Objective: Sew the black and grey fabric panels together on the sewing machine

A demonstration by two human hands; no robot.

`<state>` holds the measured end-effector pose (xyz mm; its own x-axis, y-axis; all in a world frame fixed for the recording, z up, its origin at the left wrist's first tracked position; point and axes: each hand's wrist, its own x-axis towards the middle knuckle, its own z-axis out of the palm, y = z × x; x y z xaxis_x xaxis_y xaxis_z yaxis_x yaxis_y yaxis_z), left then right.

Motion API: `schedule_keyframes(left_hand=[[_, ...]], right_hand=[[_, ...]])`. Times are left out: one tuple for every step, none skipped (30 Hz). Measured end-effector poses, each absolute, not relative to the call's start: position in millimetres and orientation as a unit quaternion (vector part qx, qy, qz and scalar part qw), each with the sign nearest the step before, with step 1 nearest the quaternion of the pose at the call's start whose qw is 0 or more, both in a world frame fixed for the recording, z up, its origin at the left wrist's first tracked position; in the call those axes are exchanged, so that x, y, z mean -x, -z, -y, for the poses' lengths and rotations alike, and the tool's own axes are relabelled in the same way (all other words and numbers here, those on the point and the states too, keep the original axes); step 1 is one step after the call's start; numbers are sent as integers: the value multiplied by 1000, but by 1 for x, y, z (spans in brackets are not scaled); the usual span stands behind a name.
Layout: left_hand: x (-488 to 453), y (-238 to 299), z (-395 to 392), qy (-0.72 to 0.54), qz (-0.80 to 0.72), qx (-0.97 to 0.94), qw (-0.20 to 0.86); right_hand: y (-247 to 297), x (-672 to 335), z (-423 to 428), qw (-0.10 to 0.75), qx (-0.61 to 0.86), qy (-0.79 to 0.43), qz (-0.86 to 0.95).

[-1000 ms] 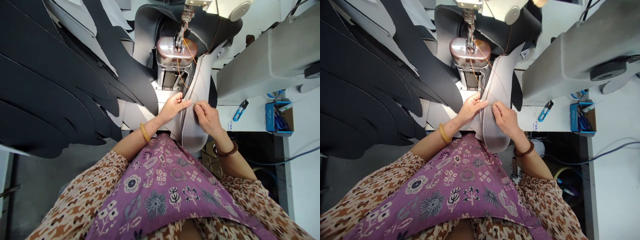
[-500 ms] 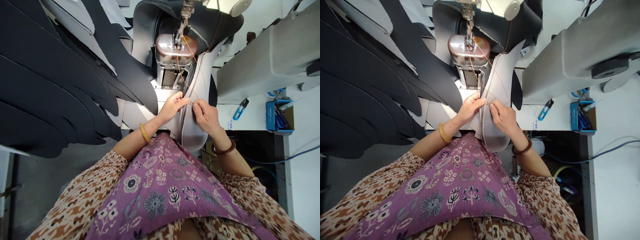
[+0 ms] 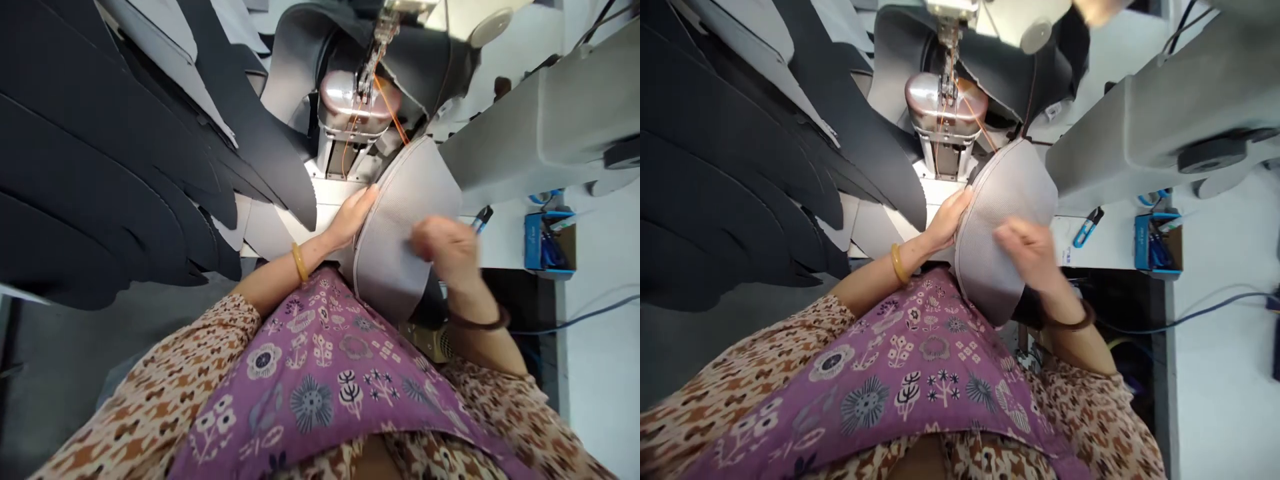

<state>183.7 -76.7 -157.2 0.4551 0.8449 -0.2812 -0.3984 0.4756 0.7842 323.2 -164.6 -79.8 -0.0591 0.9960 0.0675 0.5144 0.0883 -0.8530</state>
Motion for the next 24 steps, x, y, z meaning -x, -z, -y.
schedule_keyframes(left_hand=[[-185,156,77,-390,-329,-333,793],[-186,156,78,-393,-323,-337,792],[-186,156,78,-403,-323,-339,786],[-186,157,77,-410,-326,-343,780],[-185,158,77,-413,-329,-349,774],[-185,160,76,-414,-334,-357,768],[-183,162,75,-414,-340,-363,763],[-182,163,75,-412,-347,-368,758],[-181,164,75,-410,-352,-369,756],[-180,165,75,-405,-353,-369,758],[-179,165,75,-399,-348,-367,764],[-178,164,75,-393,-336,-367,773],[-177,163,76,-390,-321,-367,781],[-176,162,76,-391,-306,-368,786],[-175,162,76,-394,-293,-370,789],[-175,161,76,-399,-286,-371,789],[-174,161,76,-402,-283,-371,788],[-174,160,76,-403,-284,-371,787],[-174,160,76,-402,-289,-370,786],[-174,160,76,-398,-297,-369,785],[-174,161,76,-394,-306,-369,784],[-174,161,76,-392,-312,-369,783],[-174,161,75,-392,-315,-370,781],[-174,162,75,-392,-314,-373,780]], right_hand=[[83,-320,161,353,589,-353,636],[87,-316,156,356,594,-360,625],[94,-312,151,366,607,-354,611],[100,-308,146,376,623,-340,595],[107,-305,142,383,636,-327,584],[112,-303,137,372,642,-323,587],[116,-304,132,340,643,-326,604],[118,-306,128,295,641,-329,628],[118,-310,122,252,640,-324,650],[117,-317,117,223,647,-304,662],[114,-325,111,215,668,-266,661],[111,-334,105,227,702,-209,642],[107,-343,100,252,742,-139,605],[104,-351,97,279,776,-72,561],[102,-358,95,303,796,-23,524],[101,-362,96,322,801,1,505],[101,-362,99,337,793,-1,507],[102,-360,104,348,778,-23,522],[104,-355,111,357,760,-54,540],[106,-348,118,358,745,-83,556],[109,-339,126,352,734,-105,571],[111,-331,132,340,722,-119,590],[112,-323,137,326,708,-125,614],[114,-316,140,309,693,-122,639]])
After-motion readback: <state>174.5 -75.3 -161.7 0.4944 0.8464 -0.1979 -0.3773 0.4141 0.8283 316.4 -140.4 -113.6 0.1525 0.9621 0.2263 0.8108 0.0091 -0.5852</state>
